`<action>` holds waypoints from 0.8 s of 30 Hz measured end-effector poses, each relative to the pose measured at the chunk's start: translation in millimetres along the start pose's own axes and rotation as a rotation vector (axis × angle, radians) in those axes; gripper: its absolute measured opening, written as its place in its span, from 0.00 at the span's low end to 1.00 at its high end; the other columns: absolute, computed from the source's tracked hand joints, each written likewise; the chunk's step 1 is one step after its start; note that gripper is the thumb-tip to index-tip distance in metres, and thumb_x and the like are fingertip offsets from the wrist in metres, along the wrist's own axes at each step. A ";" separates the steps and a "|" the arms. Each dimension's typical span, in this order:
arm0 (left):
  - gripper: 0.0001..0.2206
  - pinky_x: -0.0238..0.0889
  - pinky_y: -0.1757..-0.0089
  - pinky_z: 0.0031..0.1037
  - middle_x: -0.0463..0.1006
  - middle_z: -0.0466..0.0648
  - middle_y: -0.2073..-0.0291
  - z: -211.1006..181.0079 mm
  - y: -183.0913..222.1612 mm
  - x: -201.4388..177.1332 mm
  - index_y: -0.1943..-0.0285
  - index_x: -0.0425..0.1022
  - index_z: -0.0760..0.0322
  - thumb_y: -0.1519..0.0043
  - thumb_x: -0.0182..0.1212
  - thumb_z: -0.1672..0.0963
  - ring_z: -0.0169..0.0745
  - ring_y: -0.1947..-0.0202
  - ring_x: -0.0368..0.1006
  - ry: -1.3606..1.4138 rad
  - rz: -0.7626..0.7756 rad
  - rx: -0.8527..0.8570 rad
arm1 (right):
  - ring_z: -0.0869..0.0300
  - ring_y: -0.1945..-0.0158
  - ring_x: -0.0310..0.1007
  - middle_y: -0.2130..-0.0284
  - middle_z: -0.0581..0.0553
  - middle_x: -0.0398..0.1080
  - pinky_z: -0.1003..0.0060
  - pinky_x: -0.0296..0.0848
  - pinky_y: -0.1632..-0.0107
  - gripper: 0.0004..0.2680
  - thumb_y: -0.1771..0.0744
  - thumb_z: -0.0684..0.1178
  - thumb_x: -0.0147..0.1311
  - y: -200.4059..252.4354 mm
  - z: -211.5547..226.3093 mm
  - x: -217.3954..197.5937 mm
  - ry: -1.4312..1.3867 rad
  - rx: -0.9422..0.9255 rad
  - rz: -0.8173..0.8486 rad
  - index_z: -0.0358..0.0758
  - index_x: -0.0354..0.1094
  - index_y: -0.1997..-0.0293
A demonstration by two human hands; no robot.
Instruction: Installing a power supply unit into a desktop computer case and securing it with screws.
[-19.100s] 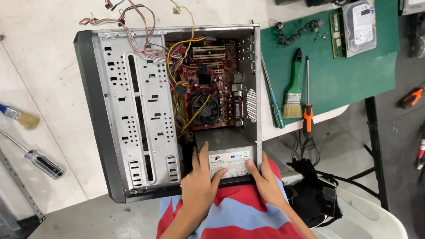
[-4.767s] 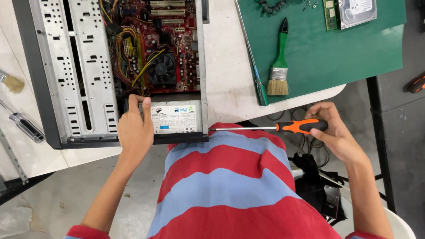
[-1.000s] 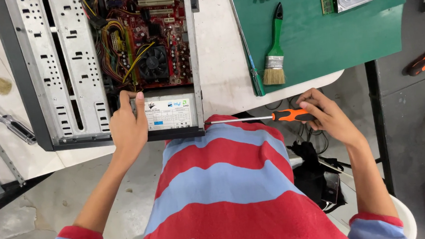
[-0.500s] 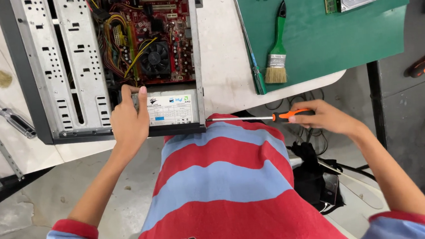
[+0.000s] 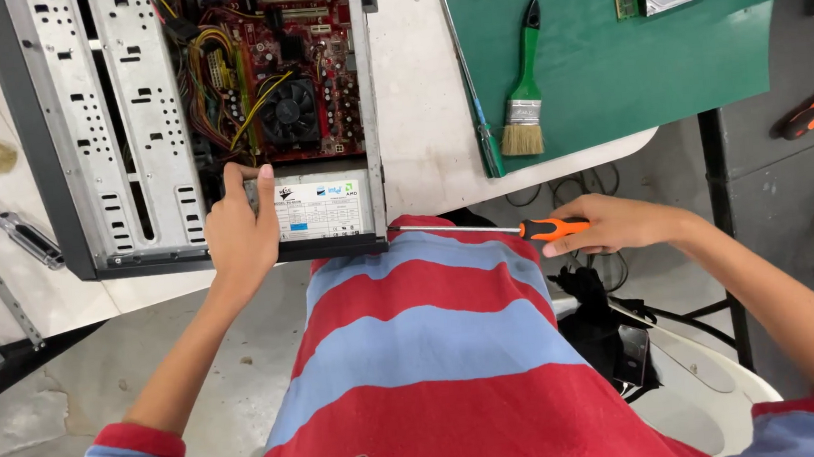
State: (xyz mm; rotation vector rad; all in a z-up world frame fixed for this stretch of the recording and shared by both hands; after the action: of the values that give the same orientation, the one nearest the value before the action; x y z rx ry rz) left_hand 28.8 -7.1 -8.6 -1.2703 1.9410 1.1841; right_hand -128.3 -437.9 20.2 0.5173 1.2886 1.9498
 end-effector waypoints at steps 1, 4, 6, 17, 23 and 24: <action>0.19 0.60 0.76 0.31 0.67 0.47 0.89 0.2 0.2 -0.3 0.46 0.67 0.60 0.21 0.38 0.45 0.44 0.88 0.67 -0.002 -0.002 -0.001 | 0.59 0.83 0.60 0.88 0.46 0.60 0.66 0.64 0.78 0.10 0.36 0.52 0.66 -1.9 -3.6 0.5 -0.076 0.051 0.087 0.36 0.79 0.59; 0.20 0.44 0.81 0.35 0.59 0.43 0.89 -12.0 0.5 -7.5 0.51 0.64 0.63 0.26 0.37 0.45 0.41 0.90 0.54 0.053 0.006 0.020 | 0.62 0.50 0.67 0.53 0.51 0.65 0.66 0.67 0.50 0.18 0.38 0.44 0.69 6.0 -13.1 -15.9 0.004 -0.167 -0.071 0.46 0.58 0.52; 0.20 0.44 0.81 0.35 0.59 0.43 0.89 -12.3 2.1 -9.0 0.51 0.64 0.62 0.26 0.38 0.45 0.41 0.90 0.54 0.059 0.005 0.011 | 0.59 0.55 0.72 0.54 0.48 0.62 0.64 0.76 0.60 0.18 0.38 0.39 0.67 13.2 -13.6 -14.7 -0.167 -0.193 -0.098 0.44 0.54 0.54; 0.22 0.65 0.74 0.30 0.74 0.51 0.84 -10.7 5.6 -4.8 0.43 0.67 0.61 0.24 0.43 0.43 0.44 0.85 0.73 -0.114 0.002 0.069 | 0.51 0.75 0.70 0.73 0.27 0.71 0.56 0.71 0.72 0.18 0.28 0.59 0.39 0.3 -44.1 3.2 -0.556 -0.245 -0.210 0.30 0.65 0.47; 0.21 0.69 0.73 0.38 0.80 0.59 0.71 -10.3 9.3 3.5 0.39 0.62 0.63 0.24 0.41 0.44 0.52 0.82 0.76 -0.254 -0.013 0.080 | 0.48 0.57 0.72 0.61 0.33 0.67 0.51 0.78 0.58 0.26 0.38 0.36 0.62 3.9 -50.6 2.6 -0.641 -0.305 -0.397 0.34 0.55 0.33; 0.21 0.68 0.74 0.35 0.80 0.58 0.71 -11.2 9.2 3.3 0.39 0.62 0.63 0.24 0.40 0.44 0.48 0.84 0.75 -0.285 -0.038 0.084 | 0.49 0.68 0.73 0.67 0.30 0.69 0.56 0.74 0.70 0.16 0.32 0.40 0.52 -3.0 -58.5 5.9 -0.612 -0.281 -0.411 0.33 0.58 0.37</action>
State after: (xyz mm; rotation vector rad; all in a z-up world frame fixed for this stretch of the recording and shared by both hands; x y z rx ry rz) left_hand 19.4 -16.8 -2.4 -1.0289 1.7327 1.1804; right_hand -170.3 -468.6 -7.3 0.5898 0.6549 1.4351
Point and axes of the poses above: each hand's wrist, its own y-axis away from the middle knuckle, its own x-axis out of the palm, z = x × y, the point moved 3 cm from there along -y, towards the middle knuckle
